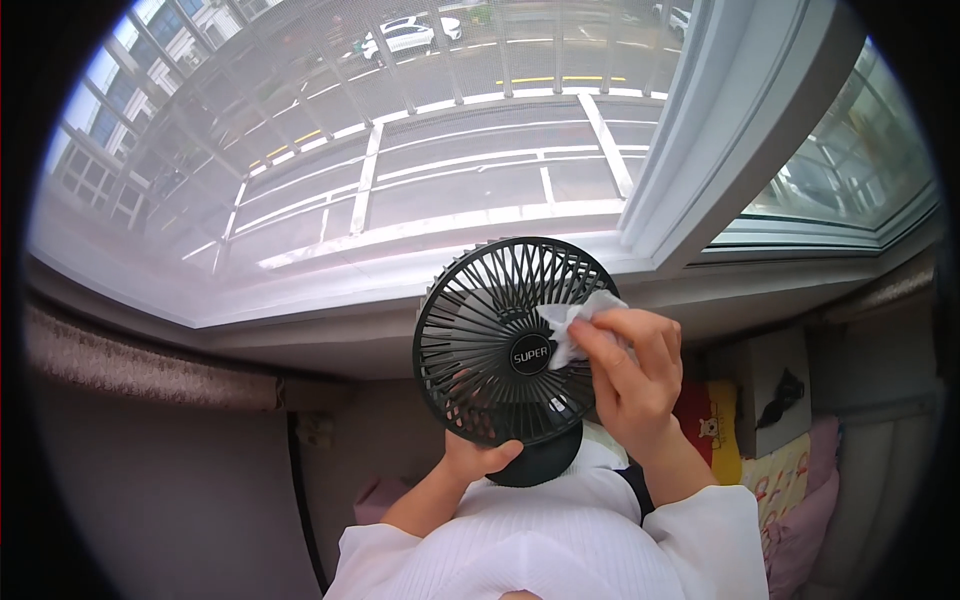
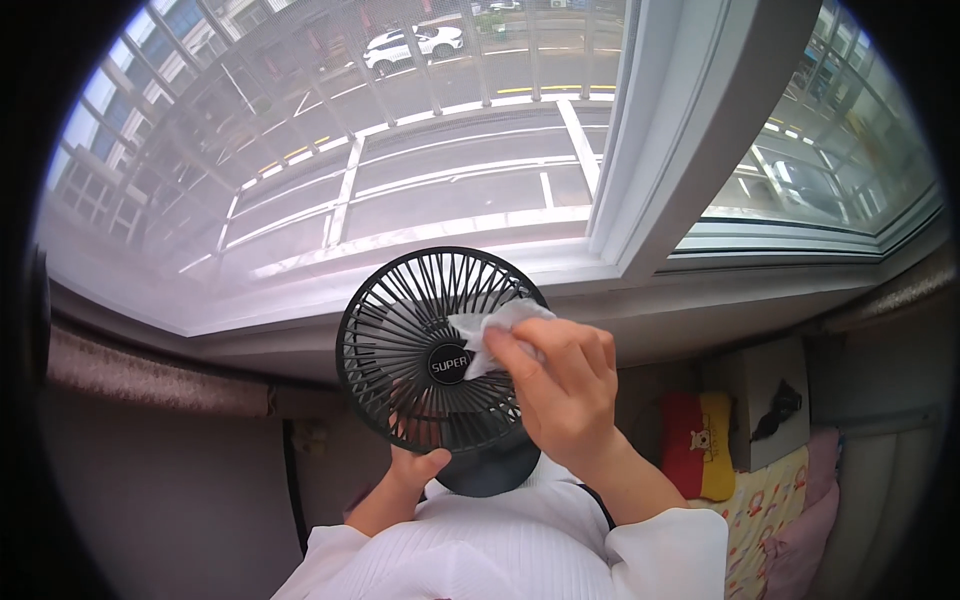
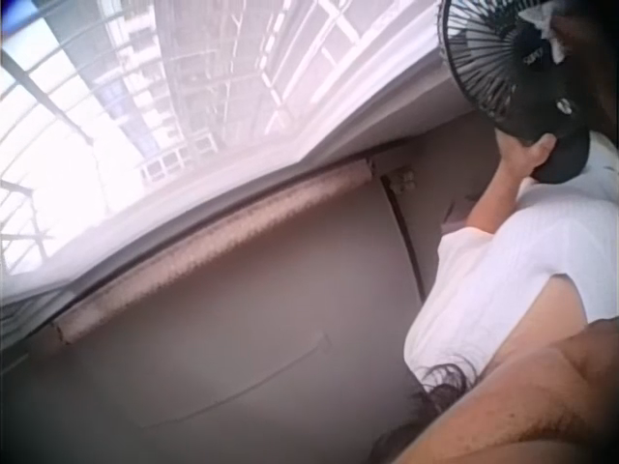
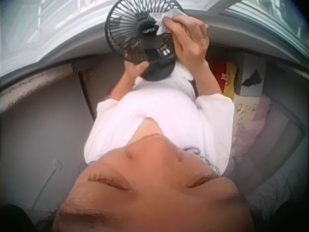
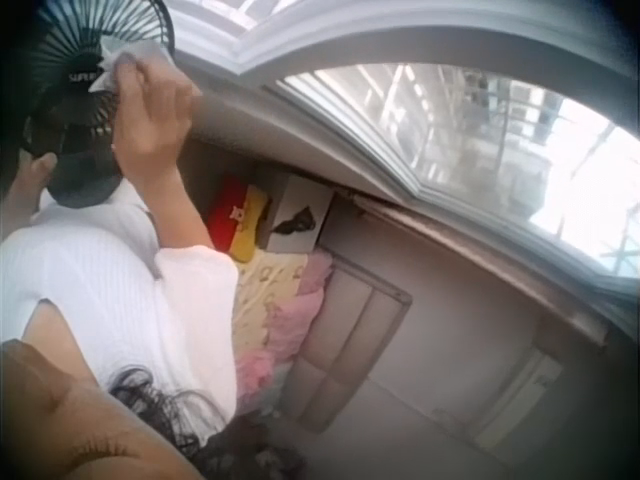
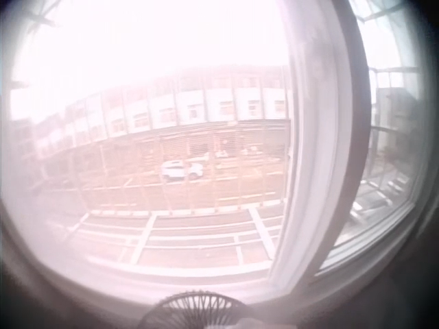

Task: The person cleans a small portable fan by wiping its front grille and outer casing with a wipe.

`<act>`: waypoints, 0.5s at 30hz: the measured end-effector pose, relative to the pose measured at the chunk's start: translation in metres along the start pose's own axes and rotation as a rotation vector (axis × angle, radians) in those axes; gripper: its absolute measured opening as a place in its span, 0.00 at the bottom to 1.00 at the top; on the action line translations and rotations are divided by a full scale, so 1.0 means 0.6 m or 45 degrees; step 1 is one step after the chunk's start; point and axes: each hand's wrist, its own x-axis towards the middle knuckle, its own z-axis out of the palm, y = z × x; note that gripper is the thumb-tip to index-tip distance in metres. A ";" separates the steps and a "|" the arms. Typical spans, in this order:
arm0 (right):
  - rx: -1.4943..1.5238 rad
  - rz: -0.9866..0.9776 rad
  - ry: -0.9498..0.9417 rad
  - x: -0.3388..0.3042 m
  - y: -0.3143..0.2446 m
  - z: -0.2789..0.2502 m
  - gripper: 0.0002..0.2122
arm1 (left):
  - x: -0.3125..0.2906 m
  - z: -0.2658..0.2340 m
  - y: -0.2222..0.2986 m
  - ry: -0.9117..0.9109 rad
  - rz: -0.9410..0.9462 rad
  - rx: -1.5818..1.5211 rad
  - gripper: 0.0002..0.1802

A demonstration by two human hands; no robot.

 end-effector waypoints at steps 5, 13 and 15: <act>0.040 0.076 0.105 -0.001 0.012 0.005 0.16 | 0.001 -0.004 -0.007 -0.044 0.090 -0.074 0.52; -0.011 -0.022 0.007 0.000 -0.008 0.009 0.15 | 0.003 0.000 0.016 -0.021 -0.088 -0.362 0.53; -0.050 0.006 0.035 0.008 -0.006 0.004 0.15 | 0.005 0.000 0.016 -0.036 -0.054 -0.365 0.53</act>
